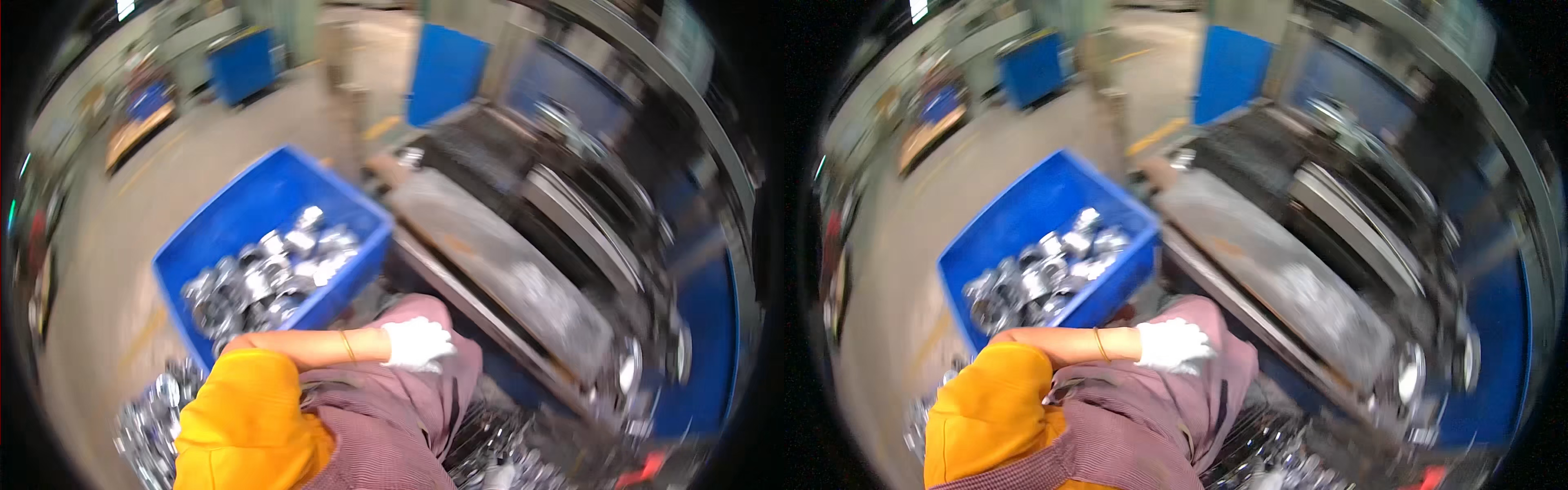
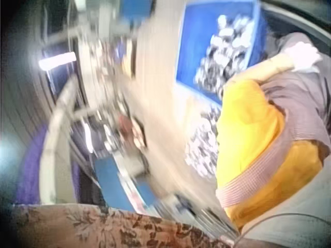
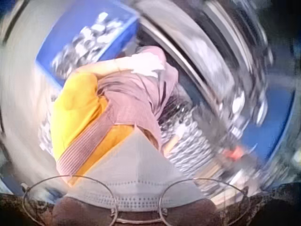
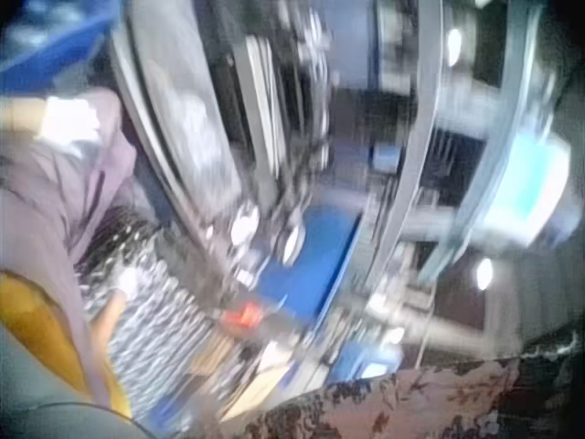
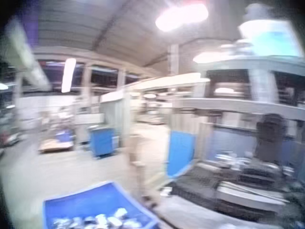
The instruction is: The person loads metal parts into a machine, cleans them using a handheld air blow gun, brushes the machine fixture with a brush, and stacks finished metal parts into a wire container by hand.
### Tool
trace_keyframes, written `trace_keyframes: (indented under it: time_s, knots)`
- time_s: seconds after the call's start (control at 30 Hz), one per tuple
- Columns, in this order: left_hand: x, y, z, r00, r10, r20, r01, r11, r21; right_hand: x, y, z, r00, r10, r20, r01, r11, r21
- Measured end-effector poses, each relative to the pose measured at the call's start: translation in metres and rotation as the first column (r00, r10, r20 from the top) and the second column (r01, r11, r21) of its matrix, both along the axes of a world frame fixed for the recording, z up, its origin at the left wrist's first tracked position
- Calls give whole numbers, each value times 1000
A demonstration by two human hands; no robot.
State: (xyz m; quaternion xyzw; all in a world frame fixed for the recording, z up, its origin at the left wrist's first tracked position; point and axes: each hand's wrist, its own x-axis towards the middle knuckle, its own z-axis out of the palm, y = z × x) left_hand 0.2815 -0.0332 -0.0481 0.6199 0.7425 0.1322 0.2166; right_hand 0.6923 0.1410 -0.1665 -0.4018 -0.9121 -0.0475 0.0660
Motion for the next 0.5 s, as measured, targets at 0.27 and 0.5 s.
trace_keyframes:
  time_s: [0.27, 0.5]
  knots:
    - [-74, -205, 64, 605, 796, -29, -796, 602, -68, -196, 54, 21, 974, 155, -162, -221, 541, -812]
    - [-104, -359, 47, 365, 850, -380, -811, 90, -578, -241, 8, 45, 961, 274, -37, -181, 522, -833]
